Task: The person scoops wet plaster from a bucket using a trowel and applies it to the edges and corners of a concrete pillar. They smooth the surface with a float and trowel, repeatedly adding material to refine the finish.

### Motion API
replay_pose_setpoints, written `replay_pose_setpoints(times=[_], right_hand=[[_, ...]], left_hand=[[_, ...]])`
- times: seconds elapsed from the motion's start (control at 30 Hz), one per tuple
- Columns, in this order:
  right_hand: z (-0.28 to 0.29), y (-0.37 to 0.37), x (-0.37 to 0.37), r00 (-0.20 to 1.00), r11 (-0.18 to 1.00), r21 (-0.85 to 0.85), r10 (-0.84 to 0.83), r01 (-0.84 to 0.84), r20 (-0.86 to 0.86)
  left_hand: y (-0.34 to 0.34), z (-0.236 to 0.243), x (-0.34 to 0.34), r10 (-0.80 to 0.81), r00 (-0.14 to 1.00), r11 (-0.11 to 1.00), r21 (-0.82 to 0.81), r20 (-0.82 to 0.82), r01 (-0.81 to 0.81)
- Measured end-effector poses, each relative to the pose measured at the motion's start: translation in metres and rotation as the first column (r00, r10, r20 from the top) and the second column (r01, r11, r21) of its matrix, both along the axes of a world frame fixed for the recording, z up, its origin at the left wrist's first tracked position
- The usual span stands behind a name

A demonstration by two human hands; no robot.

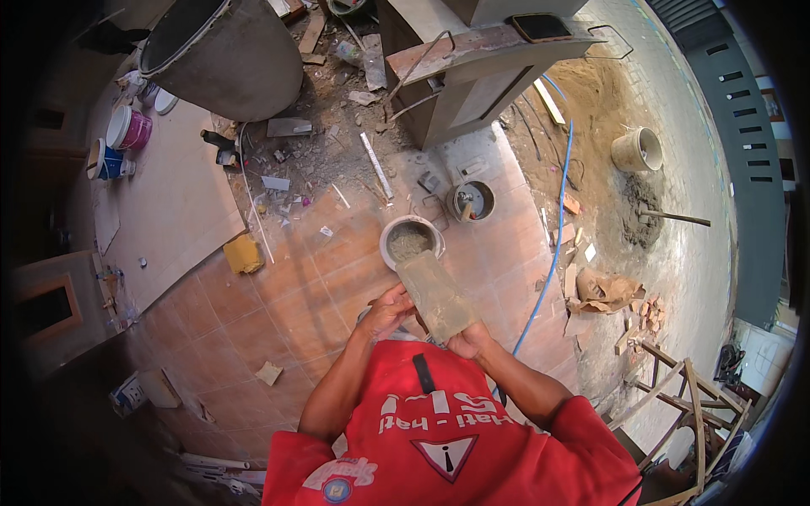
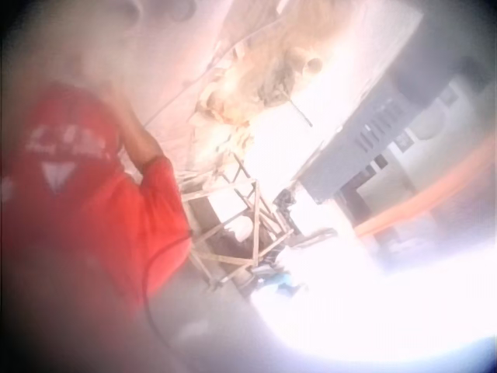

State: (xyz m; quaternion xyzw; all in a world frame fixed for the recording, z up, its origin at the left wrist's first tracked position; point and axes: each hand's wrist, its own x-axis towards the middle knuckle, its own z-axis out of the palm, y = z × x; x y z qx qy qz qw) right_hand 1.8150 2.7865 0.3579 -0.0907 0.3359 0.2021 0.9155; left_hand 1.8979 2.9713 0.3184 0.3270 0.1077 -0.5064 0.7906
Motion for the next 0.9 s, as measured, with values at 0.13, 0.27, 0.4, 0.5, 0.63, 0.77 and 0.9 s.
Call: replay_pose_setpoints(times=[0.13,0.27,0.4,0.5,0.63,0.77,0.9], right_hand=[[0.004,0.017,0.023,0.997,0.995,0.084,-0.063,0.059,0.042],[0.008,0.040,0.044,0.992,0.992,0.063,-0.101,0.106,-0.077],[-0.006,0.043,0.061,0.995,0.994,-0.044,0.099,-0.099,-0.022],[-0.034,0.049,0.043,0.964,0.917,-0.337,0.143,-0.214,-0.225],[-0.108,0.038,0.022,0.899,0.787,-0.567,-0.039,-0.241,-0.437],[-0.180,0.017,0.035,0.901,0.681,-0.686,-0.090,-0.255,-0.424],[-0.331,-0.050,0.089,0.927,0.328,-0.890,-0.091,-0.317,-0.364]], left_hand=[[0.005,-0.007,0.020,0.059,0.997,0.992,-0.112,-0.056,-0.065],[0.022,-0.008,0.042,0.066,0.987,0.986,-0.140,-0.144,-0.086],[0.033,-0.027,0.081,0.045,0.986,0.994,-0.089,-0.161,-0.060],[0.052,-0.059,0.107,-0.027,0.974,0.996,-0.085,-0.227,0.008],[0.062,-0.077,0.155,-0.054,0.982,0.998,-0.042,-0.182,0.047],[0.062,-0.094,0.180,-0.047,0.986,0.999,-0.008,-0.163,0.047],[0.041,-0.183,0.213,-0.125,0.972,0.992,-0.019,-0.197,0.124]])
